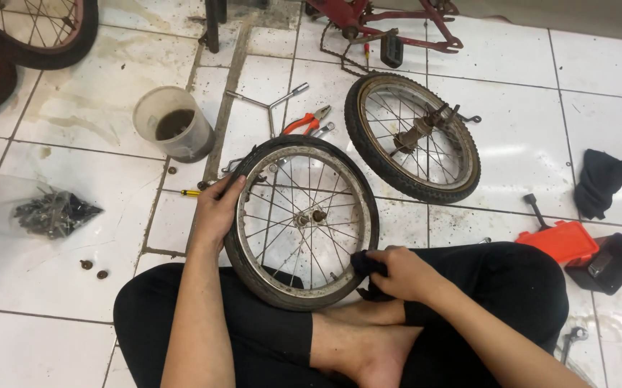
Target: The person sits on the floor and cleans a bicycle wheel using a black cloth and a yellow sponge. They wipe the tire and rim, dip the cloth into a bucket of water, and scrub the wheel thoroughly. The person also handles a bicycle fork and other tools scattered on the floor.
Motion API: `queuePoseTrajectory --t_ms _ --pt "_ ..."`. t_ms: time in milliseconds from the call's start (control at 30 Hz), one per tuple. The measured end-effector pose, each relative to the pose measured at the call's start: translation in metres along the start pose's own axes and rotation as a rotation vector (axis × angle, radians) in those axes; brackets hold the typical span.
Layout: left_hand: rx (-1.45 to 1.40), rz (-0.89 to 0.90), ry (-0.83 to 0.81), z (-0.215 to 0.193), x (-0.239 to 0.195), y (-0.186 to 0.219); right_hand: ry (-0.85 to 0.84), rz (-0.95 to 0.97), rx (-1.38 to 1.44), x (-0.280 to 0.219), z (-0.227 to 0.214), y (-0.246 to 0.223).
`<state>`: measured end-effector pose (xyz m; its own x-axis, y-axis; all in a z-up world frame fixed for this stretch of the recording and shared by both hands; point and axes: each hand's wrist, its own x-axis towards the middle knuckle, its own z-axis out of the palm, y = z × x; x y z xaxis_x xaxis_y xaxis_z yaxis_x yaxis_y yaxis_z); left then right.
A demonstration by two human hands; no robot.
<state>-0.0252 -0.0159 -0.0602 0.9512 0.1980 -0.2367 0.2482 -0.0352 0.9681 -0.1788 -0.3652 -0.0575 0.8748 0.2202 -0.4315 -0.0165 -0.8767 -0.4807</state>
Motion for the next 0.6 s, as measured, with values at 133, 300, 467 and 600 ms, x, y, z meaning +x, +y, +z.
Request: queuePoseTrajectory --t_ms 133,300,467,600 --pt "0.003 -0.001 -0.012 -0.004 0.000 -0.012 0.206 0.066 -0.182 -0.003 -0.008 -0.007" --pt "-0.011 -0.116 -0.020 0.008 -0.027 0.041 0.036 0.042 -0.304 -0.016 0.040 -0.046" --pt "-0.070 -0.180 -0.001 0.010 -0.033 0.057 -0.069 -0.060 -0.173 -0.016 0.035 -0.113" --pt "-0.030 -0.208 -0.010 0.007 -0.034 0.061 -0.176 -0.100 -0.119 -0.011 0.001 -0.144"
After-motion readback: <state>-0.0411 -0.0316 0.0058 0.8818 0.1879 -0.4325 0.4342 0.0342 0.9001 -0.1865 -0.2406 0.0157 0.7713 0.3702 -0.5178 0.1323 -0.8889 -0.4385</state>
